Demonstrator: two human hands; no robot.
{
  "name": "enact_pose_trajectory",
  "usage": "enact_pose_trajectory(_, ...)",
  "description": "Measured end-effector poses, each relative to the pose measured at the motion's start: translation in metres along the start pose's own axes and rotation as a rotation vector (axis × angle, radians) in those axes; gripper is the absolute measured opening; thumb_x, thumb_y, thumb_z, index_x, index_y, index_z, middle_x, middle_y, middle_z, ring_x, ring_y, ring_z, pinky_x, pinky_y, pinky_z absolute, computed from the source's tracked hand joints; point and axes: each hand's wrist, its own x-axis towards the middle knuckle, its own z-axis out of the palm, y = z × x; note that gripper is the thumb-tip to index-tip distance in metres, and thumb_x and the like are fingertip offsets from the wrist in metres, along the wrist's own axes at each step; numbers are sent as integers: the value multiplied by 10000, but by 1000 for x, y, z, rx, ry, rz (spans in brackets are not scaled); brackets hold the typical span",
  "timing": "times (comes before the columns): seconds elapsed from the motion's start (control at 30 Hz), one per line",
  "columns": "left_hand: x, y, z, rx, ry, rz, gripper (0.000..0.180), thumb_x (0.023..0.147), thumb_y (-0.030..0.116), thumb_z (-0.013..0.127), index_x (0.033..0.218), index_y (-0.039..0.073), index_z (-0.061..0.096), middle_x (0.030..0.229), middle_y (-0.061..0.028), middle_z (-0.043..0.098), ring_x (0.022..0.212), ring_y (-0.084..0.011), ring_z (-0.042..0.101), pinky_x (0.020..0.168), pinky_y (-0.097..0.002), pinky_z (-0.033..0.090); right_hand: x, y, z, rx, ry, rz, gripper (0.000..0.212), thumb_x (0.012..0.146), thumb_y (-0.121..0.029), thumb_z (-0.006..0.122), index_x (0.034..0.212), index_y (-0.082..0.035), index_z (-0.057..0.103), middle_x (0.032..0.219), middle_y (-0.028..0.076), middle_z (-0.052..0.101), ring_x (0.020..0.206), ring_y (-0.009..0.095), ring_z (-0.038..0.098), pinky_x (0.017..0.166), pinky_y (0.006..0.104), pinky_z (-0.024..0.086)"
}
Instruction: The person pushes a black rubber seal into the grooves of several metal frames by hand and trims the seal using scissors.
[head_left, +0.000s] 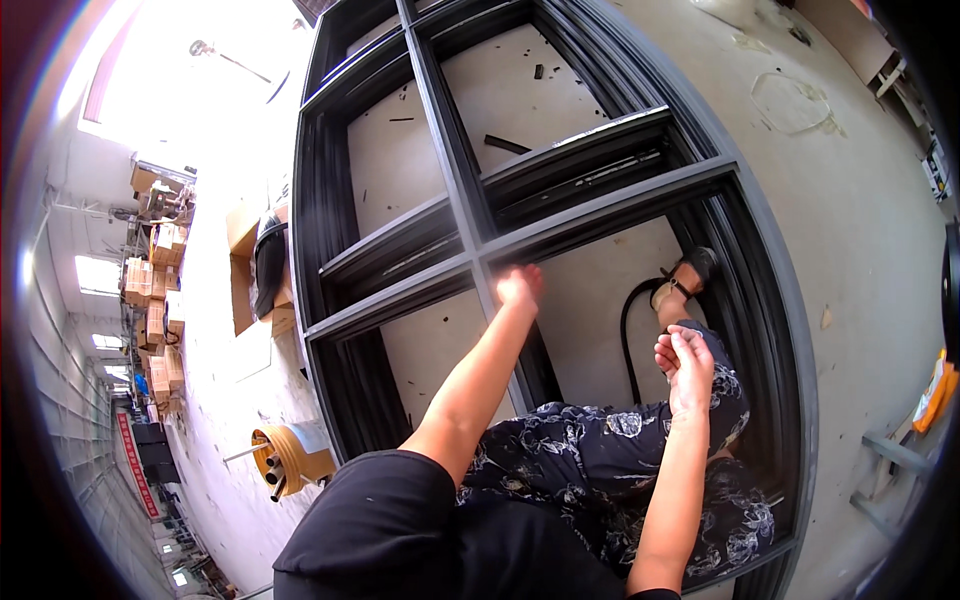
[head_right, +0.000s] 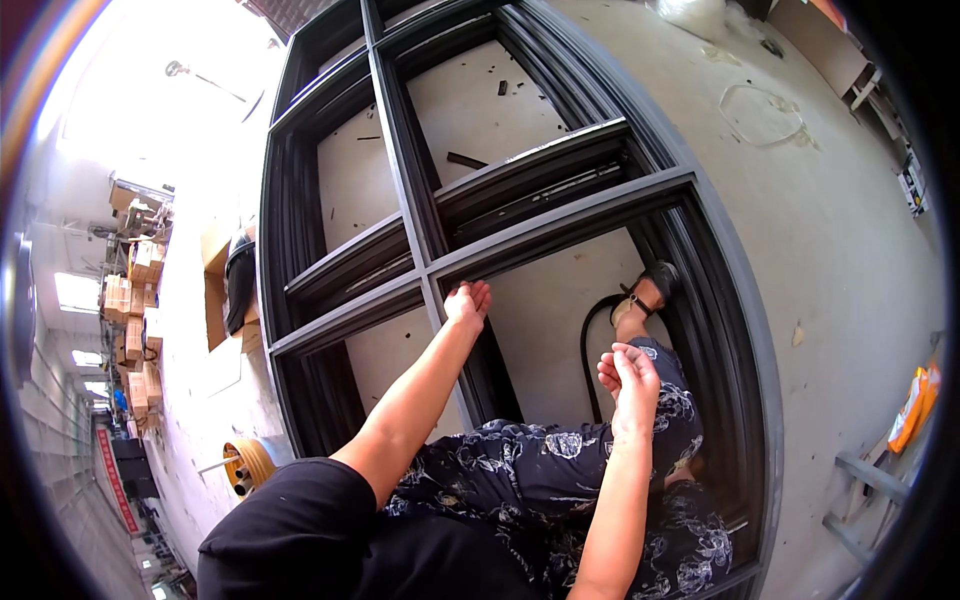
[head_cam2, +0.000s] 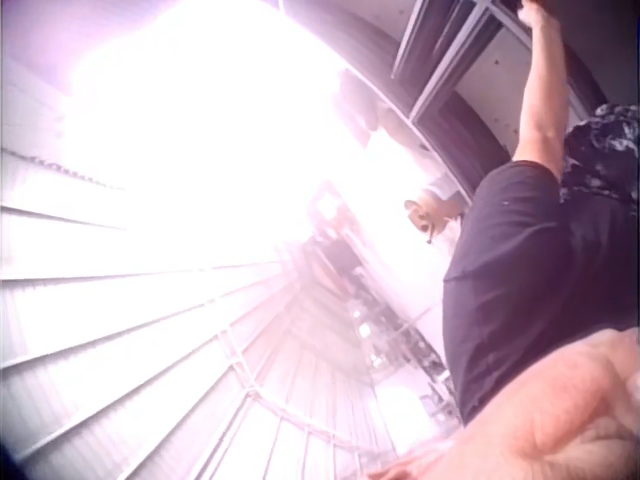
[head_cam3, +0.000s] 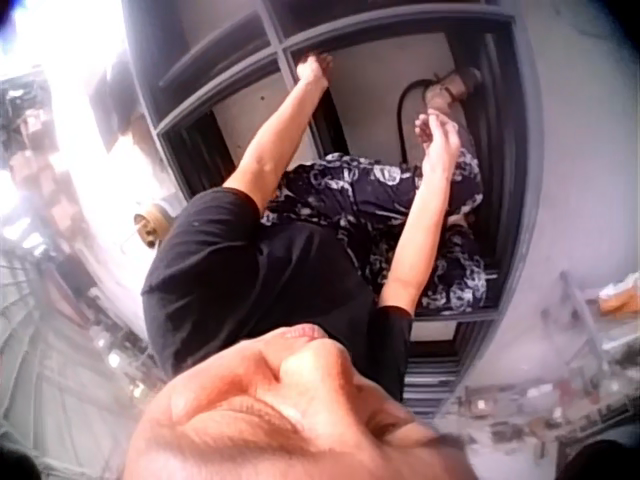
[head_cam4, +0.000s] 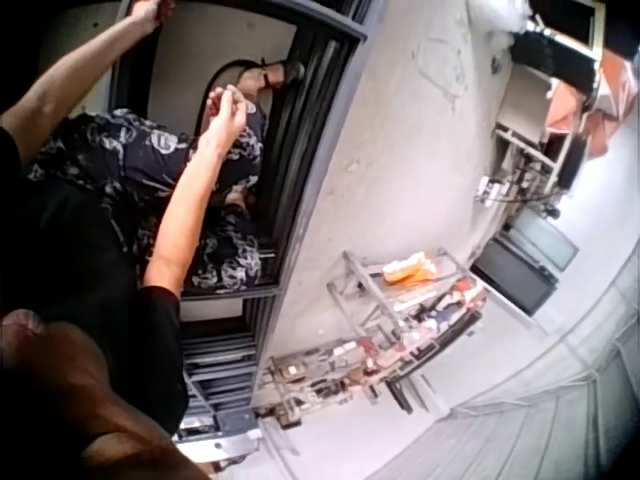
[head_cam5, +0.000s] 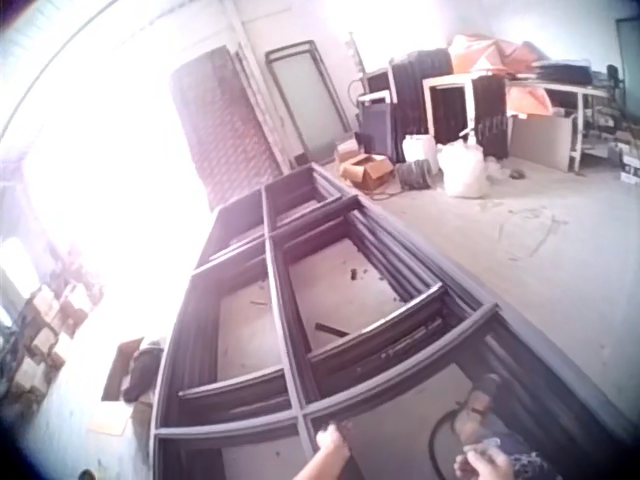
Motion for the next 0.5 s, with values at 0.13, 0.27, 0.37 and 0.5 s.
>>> enact_pose_trajectory(0.13,13,-5,2,-137,22,4,261,1041,199,477,1272,104,405,1028,-139,697,836,-259,704,634,-355,578,2,0,0,-7,-8,-3,134,985,-137,587,1074,-56,646,908,41,693,791,124,671,708,243,556)
enact_pose_trajectory(0.27,15,-7,7,-198,54,-20,294,1034,218,503,1285,127,382,974,-138,708,773,-255,708,586,-339,572,1,1,0,-21,-1,-1,131,986,-138,590,1068,-55,647,903,41,694,787,125,673,706,243,556)
enact_pose_trajectory(0.37,20,-9,5,-202,54,-14,272,1030,234,516,1255,144,392,943,-128,715,758,-244,708,573,-331,565,1,1,1,-22,2,-4,131,986,-143,593,1066,-56,648,900,39,695,786,124,674,704,243,556)
enact_pose_trajectory(0.5,20,-13,6,-172,43,-20,231,1027,256,527,1205,167,410,917,-110,719,744,-231,707,556,-315,553,1,0,0,-9,-1,-6,136,983,-137,595,1072,-48,647,893,40,692,784,124,673,704,237,549)
